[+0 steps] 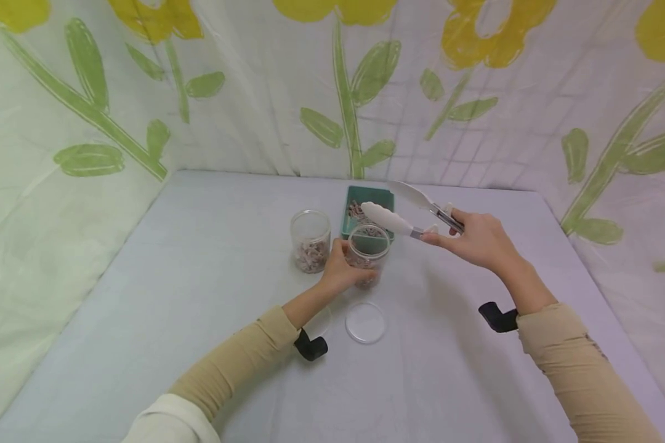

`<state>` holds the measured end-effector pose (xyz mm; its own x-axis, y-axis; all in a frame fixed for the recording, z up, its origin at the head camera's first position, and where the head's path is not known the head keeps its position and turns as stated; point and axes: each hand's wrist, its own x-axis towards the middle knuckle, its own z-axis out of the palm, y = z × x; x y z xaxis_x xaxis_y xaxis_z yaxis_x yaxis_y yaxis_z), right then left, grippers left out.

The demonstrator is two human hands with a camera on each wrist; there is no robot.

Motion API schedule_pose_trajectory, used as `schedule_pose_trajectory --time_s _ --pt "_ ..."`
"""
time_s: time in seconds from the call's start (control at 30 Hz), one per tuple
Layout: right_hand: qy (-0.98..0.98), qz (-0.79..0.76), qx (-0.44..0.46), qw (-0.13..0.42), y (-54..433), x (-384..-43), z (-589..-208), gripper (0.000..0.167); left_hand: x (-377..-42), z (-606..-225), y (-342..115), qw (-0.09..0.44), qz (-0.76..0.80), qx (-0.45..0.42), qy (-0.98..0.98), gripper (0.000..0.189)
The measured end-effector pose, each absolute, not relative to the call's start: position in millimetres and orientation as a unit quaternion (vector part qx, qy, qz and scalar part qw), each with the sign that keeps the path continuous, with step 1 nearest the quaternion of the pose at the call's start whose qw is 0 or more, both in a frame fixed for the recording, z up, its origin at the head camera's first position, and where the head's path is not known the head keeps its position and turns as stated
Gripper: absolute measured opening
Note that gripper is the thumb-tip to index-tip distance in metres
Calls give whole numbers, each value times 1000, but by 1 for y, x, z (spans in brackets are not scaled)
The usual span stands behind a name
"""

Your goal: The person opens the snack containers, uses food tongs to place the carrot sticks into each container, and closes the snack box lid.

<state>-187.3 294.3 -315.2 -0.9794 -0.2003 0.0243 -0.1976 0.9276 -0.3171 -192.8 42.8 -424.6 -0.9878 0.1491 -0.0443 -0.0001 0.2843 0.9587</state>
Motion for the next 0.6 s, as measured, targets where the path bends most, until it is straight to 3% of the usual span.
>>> schedule_pose_trajectory --time_s 0.23,0.53,0.6 --pt "987 -141 -74 21 280 -214 -313 72 -193 -427 37 70 528 98 840 90" --pt "993 -12 -115 38 261 -250 -285 94 -194 -427 32 84 533 104 836 77" --pt "987 45 -144 47 255 -259 -277 92 -194 -426 31 84 532 101 837 76"
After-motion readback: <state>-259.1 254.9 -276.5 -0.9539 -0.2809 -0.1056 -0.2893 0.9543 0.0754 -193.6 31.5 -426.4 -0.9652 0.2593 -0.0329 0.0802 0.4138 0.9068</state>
